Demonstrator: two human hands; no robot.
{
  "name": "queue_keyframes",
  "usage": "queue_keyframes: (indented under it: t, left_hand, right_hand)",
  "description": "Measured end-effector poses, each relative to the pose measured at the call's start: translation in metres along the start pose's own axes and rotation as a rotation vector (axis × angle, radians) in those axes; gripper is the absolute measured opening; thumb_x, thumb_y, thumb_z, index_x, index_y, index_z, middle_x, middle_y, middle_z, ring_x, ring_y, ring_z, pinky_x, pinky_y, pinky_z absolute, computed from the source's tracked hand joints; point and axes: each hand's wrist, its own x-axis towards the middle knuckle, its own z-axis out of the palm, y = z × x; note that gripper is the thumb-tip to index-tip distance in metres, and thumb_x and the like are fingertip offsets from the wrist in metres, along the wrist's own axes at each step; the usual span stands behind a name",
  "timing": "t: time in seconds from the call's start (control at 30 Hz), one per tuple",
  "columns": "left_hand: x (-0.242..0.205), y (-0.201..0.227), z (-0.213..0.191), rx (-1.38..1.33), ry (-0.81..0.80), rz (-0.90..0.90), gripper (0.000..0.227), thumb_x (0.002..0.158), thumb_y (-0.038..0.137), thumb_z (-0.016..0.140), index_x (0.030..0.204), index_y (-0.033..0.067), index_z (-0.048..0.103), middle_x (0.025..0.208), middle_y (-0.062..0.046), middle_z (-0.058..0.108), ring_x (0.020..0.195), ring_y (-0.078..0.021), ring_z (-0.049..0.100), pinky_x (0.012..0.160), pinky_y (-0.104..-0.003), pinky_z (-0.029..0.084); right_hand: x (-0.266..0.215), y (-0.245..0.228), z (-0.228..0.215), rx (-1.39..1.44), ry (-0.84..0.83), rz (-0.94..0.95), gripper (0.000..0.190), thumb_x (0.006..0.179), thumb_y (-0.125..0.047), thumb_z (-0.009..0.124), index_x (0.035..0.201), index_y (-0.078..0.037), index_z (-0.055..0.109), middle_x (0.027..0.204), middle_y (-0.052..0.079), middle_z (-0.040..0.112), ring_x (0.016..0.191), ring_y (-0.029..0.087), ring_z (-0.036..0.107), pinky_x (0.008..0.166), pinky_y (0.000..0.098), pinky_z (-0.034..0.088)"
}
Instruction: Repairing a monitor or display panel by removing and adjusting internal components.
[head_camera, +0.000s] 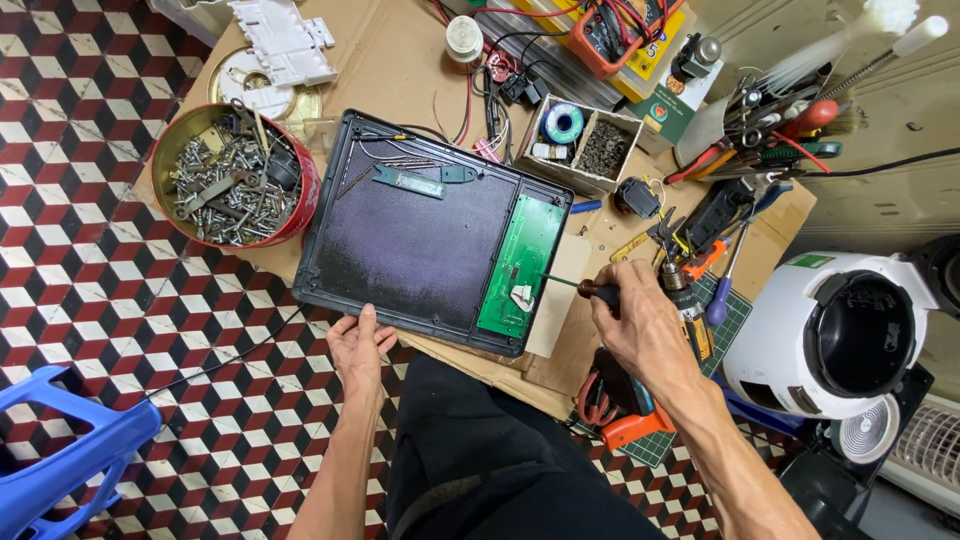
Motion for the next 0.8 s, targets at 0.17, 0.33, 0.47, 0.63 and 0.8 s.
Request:
queue_keyframes:
  t: [0.17, 0.33, 0.47, 0.63, 0.8]
  left_hand:
    - [0.003, -0.004, -0.002, 0.000, -0.009, 0.008, 0.053, 0.094, 0.030, 0.069, 0.125, -0.0014, 0.038, 0.107, -0.018, 0.060, 0.086, -0.0231, 0.071, 0.076, -0.034, 0.066]
    - [0.000, 0.002, -0.002, 0.001, -0.013, 0.008, 0.053, 0.094, 0.031, 0.069, 0.125, -0.0008, 0.039, 0.108, -0.017, 0.061, 0.087, -0.0229, 0.072, 0.077, -0.034, 0.066]
    - [-0.004, 0.009, -0.002, 0.009, -0.018, -0.021, 0.053, 0.094, 0.032, 0.069, 0.126, 0.0009, 0.039, 0.108, -0.017, 0.060, 0.088, -0.0227, 0.071, 0.079, -0.034, 0.066]
    - [-0.003, 0.010, 0.000, 0.029, -0.020, -0.037, 0.053, 0.093, 0.032, 0.069, 0.125, 0.0011, 0.040, 0.109, -0.017, 0.062, 0.089, -0.0231, 0.072, 0.080, -0.035, 0.065]
    - [-0.002, 0.007, -0.002, 0.038, -0.020, -0.026, 0.054, 0.093, 0.033, 0.070, 0.126, 0.0004, 0.041, 0.110, -0.017, 0.061, 0.090, -0.0230, 0.072, 0.080, -0.034, 0.066]
  right_hand:
    - [-0.001, -0.003, 0.012, 0.019, 0.042, 0.015, 0.023, 0.089, -0.015, 0.071, 0.096, 0.003, 0.059, 0.091, 0.020, 0.065, 0.069, 0.034, 0.069, 0.058, 0.0430, 0.058]
    - [0.003, -0.012, 0.015, -0.016, 0.044, 0.108, 0.029, 0.091, -0.019, 0.075, 0.090, 0.004, 0.057, 0.086, 0.021, 0.066, 0.064, 0.035, 0.068, 0.056, 0.0449, 0.056]
    - [0.006, -0.017, 0.007, -0.008, 0.042, 0.075, 0.030, 0.091, -0.019, 0.074, 0.095, 0.005, 0.057, 0.090, 0.023, 0.065, 0.068, 0.037, 0.069, 0.058, 0.0465, 0.056]
    - [0.003, -0.014, 0.007, 0.057, -0.006, -0.022, 0.026, 0.088, -0.013, 0.070, 0.104, 0.005, 0.059, 0.097, 0.023, 0.062, 0.072, 0.037, 0.070, 0.061, 0.0441, 0.058]
    - [0.002, -0.016, 0.009, 0.083, 0.047, 0.027, 0.020, 0.091, -0.010, 0.071, 0.102, 0.001, 0.060, 0.097, 0.019, 0.065, 0.071, 0.032, 0.071, 0.060, 0.0394, 0.059]
